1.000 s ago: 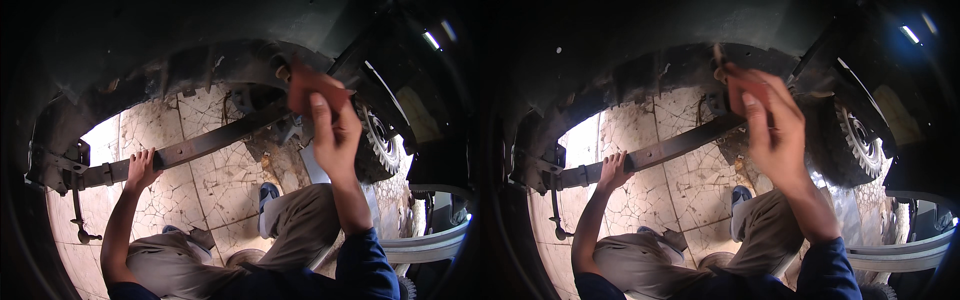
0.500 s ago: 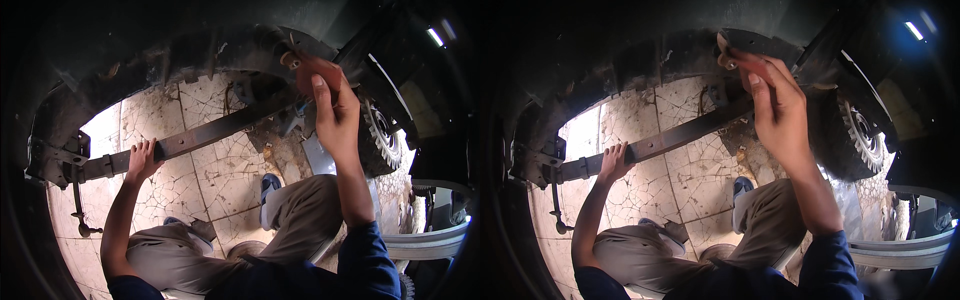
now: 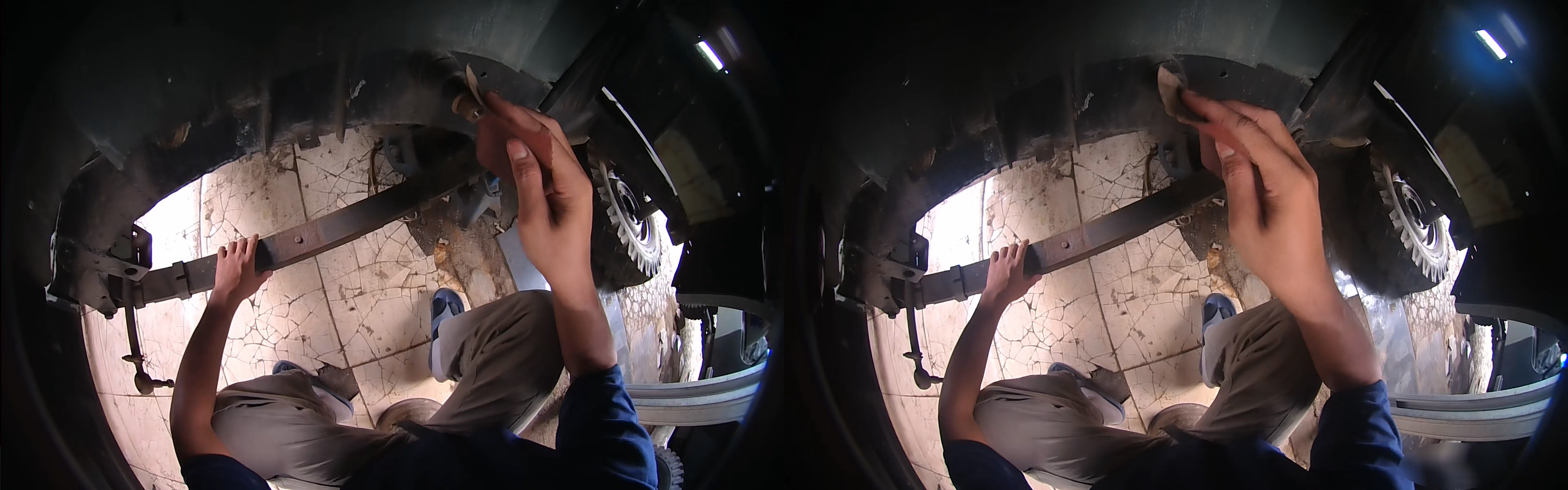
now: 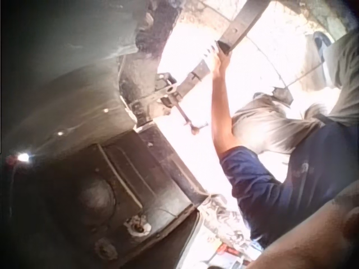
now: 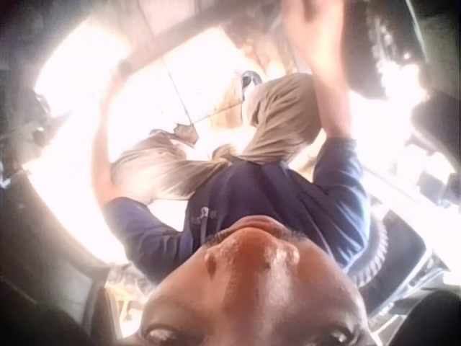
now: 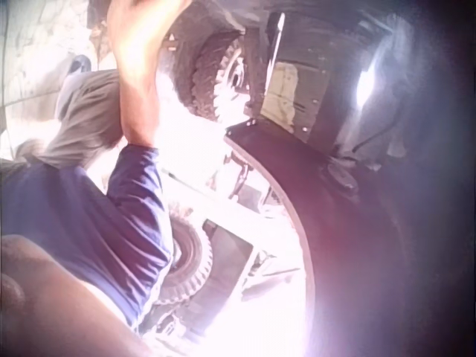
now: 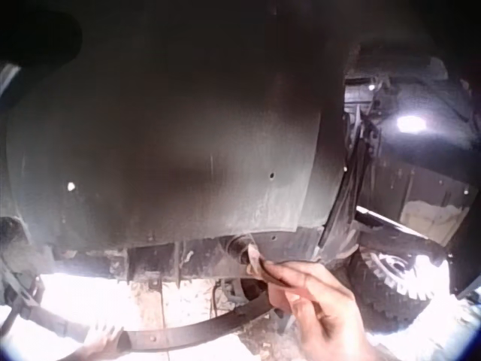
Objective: The person sits on the floor under a vehicle and uses a sanding block to sand a metal bar and a nearby suspension mount. The person holds the bar with one hand while sanding with the other, repeatedly rubbing the surfaces.
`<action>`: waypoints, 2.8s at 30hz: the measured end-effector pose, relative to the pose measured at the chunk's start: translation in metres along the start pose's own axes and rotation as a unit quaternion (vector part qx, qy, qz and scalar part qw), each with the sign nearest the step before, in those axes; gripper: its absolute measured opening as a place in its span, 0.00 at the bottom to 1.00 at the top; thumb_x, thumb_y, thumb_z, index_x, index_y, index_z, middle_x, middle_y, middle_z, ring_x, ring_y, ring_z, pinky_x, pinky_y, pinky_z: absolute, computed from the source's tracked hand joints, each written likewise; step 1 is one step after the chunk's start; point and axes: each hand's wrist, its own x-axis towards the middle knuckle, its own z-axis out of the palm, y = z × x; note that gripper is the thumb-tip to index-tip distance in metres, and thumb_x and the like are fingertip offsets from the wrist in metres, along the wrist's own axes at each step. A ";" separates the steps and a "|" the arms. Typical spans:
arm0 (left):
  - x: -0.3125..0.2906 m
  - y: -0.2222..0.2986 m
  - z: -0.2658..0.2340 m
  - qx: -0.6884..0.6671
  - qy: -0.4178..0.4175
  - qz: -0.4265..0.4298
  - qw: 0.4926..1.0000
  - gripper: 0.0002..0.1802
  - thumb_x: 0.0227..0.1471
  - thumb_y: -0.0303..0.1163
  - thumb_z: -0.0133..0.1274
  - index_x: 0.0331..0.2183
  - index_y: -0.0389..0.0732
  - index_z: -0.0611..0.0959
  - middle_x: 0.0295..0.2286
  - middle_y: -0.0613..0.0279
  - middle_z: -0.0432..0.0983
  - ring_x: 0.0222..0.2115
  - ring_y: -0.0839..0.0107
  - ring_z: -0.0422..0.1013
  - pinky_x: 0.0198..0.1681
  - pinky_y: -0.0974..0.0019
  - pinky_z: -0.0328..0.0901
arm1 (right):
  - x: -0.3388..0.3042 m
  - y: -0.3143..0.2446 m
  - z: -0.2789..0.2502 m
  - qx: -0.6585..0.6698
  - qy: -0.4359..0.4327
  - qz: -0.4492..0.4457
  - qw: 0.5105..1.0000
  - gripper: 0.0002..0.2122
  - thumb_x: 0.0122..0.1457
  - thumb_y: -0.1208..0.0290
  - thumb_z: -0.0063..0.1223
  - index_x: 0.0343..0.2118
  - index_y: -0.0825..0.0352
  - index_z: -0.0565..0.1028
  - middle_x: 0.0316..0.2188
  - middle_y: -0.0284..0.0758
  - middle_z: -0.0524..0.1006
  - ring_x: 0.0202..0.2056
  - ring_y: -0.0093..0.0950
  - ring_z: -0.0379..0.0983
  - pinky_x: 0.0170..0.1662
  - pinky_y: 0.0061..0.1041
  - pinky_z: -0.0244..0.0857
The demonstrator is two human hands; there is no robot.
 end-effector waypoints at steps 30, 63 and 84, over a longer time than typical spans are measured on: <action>-0.001 0.002 0.000 0.002 -0.011 0.002 1.000 0.48 0.43 0.53 0.63 0.60 0.41 0.63 0.47 0.53 0.69 0.49 0.57 0.66 0.53 0.52 0.58 | 0.000 -0.001 0.000 0.021 0.003 0.037 0.999 0.16 0.63 0.84 0.37 0.49 0.70 0.75 0.37 0.35 0.75 0.37 0.21 0.73 0.44 0.20 0.68; -0.005 0.000 -0.015 0.074 -0.066 -0.014 0.995 0.49 0.49 0.54 0.59 0.64 0.45 0.57 0.53 0.58 0.67 0.54 0.62 0.64 0.56 0.47 0.57 | 0.004 -0.008 0.017 0.008 0.044 0.057 0.997 0.15 0.67 0.77 0.41 0.54 0.73 0.71 0.42 0.36 0.78 0.40 0.18 0.72 0.46 0.18 0.66; -0.010 -0.004 -0.004 0.056 -0.016 0.005 0.998 0.46 0.50 0.51 0.59 0.63 0.43 0.59 0.51 0.56 0.67 0.53 0.60 0.64 0.57 0.47 0.55 | 0.008 -0.004 0.022 -0.013 0.135 0.232 0.963 0.12 0.67 0.72 0.44 0.47 0.73 0.75 0.37 0.31 0.79 0.38 0.17 0.72 0.43 0.19 0.66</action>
